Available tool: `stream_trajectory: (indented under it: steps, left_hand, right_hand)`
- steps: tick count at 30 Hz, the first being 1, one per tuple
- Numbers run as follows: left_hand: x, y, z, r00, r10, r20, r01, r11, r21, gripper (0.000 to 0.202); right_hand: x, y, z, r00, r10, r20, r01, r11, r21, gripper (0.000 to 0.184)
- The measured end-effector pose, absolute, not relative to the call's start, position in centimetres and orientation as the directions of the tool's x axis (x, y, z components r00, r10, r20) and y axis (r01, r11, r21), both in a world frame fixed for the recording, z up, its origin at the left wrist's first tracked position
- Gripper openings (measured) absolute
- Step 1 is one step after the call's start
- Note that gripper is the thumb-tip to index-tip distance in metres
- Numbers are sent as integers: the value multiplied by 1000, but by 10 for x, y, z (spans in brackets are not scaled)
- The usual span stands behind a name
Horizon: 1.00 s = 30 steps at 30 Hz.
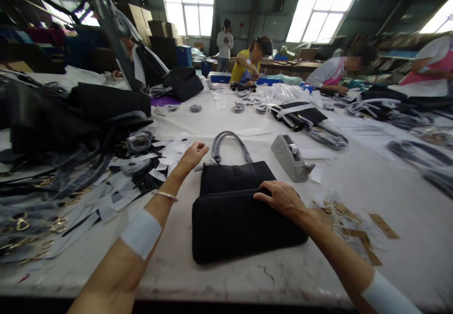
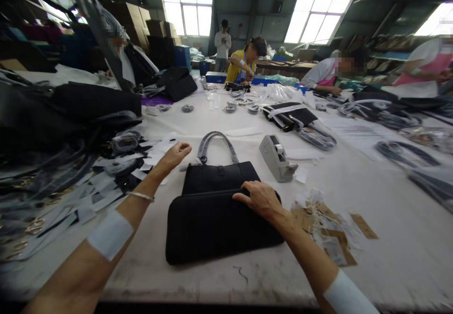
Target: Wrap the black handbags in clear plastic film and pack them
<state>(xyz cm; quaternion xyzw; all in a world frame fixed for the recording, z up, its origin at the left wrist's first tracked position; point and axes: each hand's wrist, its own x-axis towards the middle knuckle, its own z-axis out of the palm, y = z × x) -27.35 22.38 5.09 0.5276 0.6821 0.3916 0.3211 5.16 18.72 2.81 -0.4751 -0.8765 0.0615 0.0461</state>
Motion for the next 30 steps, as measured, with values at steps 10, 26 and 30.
stream_trajectory:
  steps: [10, 26, 30]
  left_hand:
    - [-235, 90, 9, -79, 992, -100, 738, 125, 663, 28]
    - [-231, 102, -7, -104, 994, -35, 884, 108, 455, 20]
    - [-231, 105, -7, -121, 992, -36, 893, 125, 433, 22]
  right_hand:
    - [41, 190, 24, -514, 846, -144, 857, 497, -136, 48]
    - [22, 135, 14, -674, 699, 239, 642, 714, -279, 39]
    - [12, 130, 0, -778, 616, 128, 567, 774, -281, 57]
